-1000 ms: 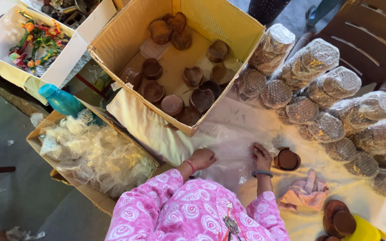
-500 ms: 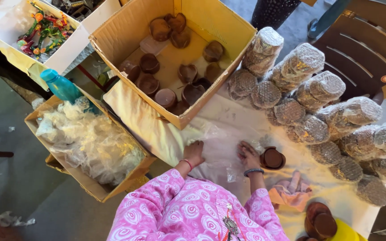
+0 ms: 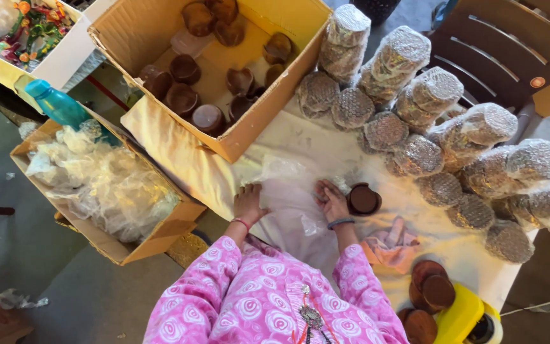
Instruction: The recorder wraps small brown bowls in plastic bubble wrap and organizes them.
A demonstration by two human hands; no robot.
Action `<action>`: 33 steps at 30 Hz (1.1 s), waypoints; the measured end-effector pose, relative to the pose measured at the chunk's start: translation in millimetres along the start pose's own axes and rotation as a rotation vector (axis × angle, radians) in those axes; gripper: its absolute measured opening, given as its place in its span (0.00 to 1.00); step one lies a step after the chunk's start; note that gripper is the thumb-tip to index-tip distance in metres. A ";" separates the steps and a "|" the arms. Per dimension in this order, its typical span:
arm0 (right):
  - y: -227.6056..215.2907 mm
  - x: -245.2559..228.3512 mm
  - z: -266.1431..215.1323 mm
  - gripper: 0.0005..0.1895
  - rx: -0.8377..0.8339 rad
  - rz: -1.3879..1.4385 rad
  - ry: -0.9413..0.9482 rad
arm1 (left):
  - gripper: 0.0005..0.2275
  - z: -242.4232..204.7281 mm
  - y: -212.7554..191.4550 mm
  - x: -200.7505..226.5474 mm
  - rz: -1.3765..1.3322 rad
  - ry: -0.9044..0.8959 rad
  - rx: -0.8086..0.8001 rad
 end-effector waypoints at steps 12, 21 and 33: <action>-12.5 18.2 0.5 0.32 0.222 -0.493 -0.115 | 0.13 -16.5 -41.6 67.8 -0.278 0.494 0.195; 0.2 18.2 -7.4 0.30 0.305 -0.558 -0.143 | 0.50 68.2 7.9 70.9 0.230 0.494 -0.178; 214.1 -100.2 -5.5 0.35 0.252 -2.174 -0.293 | 0.58 71.3 23.2 60.8 0.333 0.454 -0.209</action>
Point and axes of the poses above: each hand's wrist, its own z-axis towards the middle knuckle, its own y-axis out of the palm, x = y × z, the point moved 10 cm from there along z, towards the middle knuckle, and after that the axes turned 10 degrees about -x, right-handed, at the moved point
